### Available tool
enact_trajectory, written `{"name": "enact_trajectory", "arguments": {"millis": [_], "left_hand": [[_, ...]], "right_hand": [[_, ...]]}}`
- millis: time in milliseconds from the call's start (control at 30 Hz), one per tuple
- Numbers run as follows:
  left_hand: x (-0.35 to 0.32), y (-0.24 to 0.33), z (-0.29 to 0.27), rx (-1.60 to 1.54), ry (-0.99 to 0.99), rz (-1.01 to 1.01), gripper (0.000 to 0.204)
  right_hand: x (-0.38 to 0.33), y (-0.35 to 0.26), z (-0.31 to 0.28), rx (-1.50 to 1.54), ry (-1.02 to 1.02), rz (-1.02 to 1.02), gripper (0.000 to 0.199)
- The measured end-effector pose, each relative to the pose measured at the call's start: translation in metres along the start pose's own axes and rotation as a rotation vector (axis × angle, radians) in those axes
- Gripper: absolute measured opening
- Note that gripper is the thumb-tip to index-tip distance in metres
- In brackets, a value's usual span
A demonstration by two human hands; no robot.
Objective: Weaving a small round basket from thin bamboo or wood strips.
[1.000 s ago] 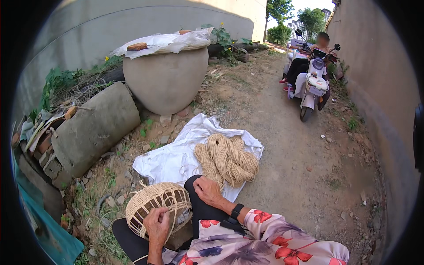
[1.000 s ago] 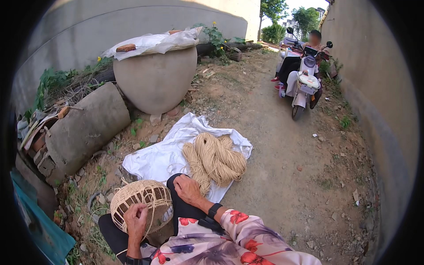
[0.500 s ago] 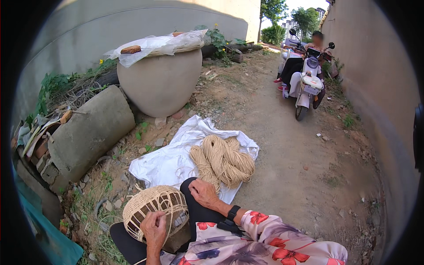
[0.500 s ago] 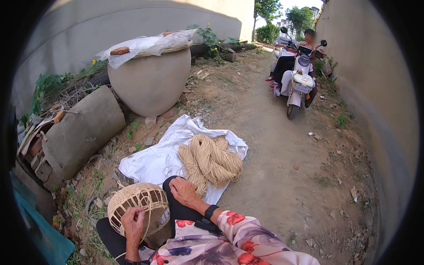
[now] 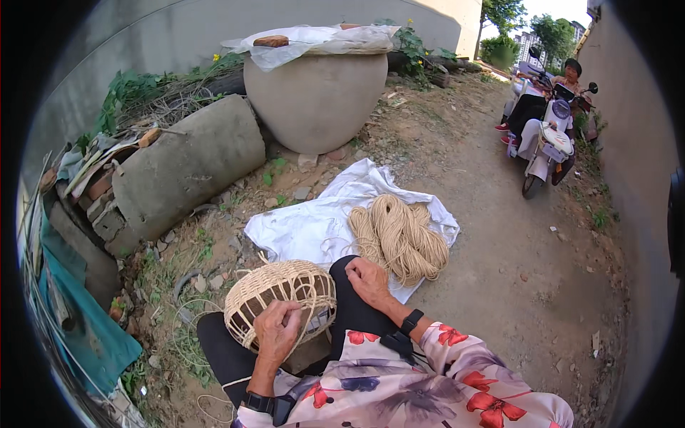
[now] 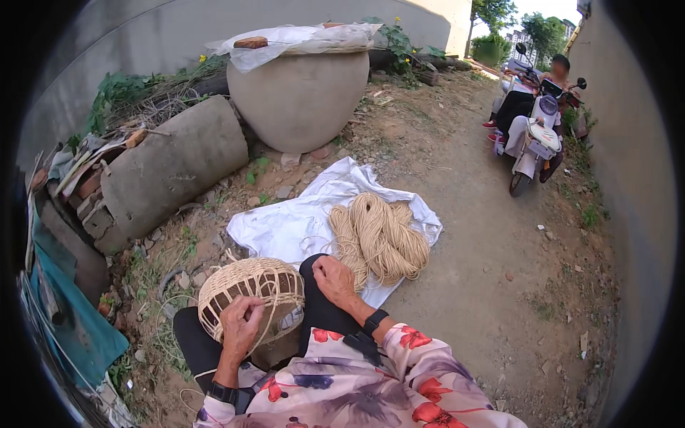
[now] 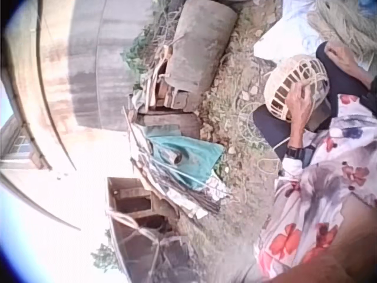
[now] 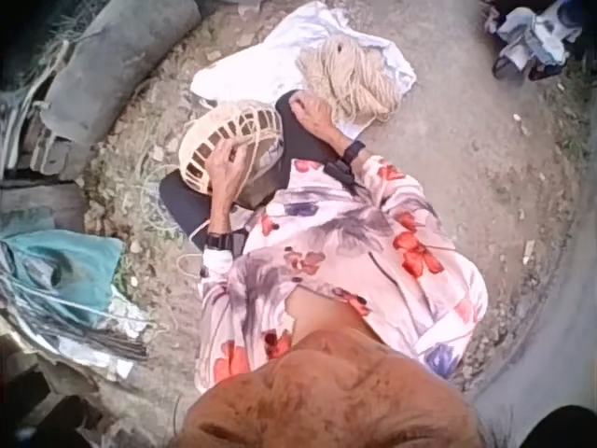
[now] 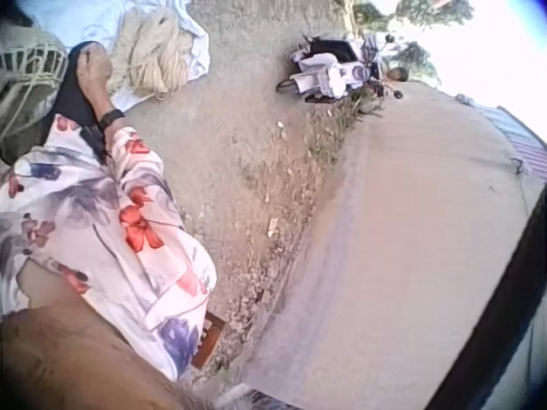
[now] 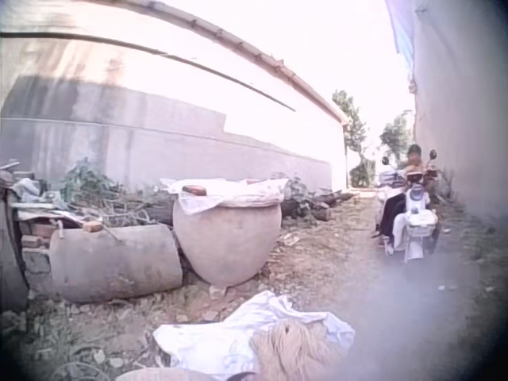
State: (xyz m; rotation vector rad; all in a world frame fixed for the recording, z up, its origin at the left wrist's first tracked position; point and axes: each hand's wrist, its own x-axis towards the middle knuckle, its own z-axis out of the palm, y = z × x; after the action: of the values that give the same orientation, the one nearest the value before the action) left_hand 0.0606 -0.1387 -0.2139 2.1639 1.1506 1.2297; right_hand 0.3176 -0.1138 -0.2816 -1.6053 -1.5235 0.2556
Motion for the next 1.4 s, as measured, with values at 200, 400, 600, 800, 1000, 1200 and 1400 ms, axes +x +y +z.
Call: {"name": "enact_trajectory", "arguments": {"millis": [200, 400, 600, 800, 1000, 1200, 1400], "left_hand": [[-0.004, 0.003, -0.030, -0.329, 0.033, -0.272, 0.008], [0.018, 0.042, -0.071, -0.776, 0.097, -0.395, 0.014], [0.019, 0.036, -0.057, -1.058, 0.139, -0.405, 0.012], [0.024, 0.027, -0.048, -0.945, 0.065, -0.418, 0.018], [0.009, -0.003, -0.039, 0.114, -0.023, -0.155, 0.036], [0.019, 0.002, -0.038, 0.217, -0.162, -0.159, 0.050], [0.009, -0.015, -0.034, 0.179, -0.027, -0.006, 0.048]], "right_hand": [[0.059, -0.112, -0.023, 0.529, -0.150, -0.217, 0.031], [0.010, -0.152, -0.011, 0.754, -0.703, -0.281, 0.033], [-0.001, -0.150, -0.007, 0.921, -0.775, -0.043, 0.030], [-0.007, -0.135, 0.002, 0.940, -0.502, 0.038, 0.015], [-0.007, -0.126, 0.009, 0.531, -0.340, -0.044, 0.007], [0.003, -0.124, 0.032, 0.268, -0.250, -0.334, 0.007], [-0.001, -0.127, 0.036, 0.396, -0.331, -0.309, 0.012]]}}
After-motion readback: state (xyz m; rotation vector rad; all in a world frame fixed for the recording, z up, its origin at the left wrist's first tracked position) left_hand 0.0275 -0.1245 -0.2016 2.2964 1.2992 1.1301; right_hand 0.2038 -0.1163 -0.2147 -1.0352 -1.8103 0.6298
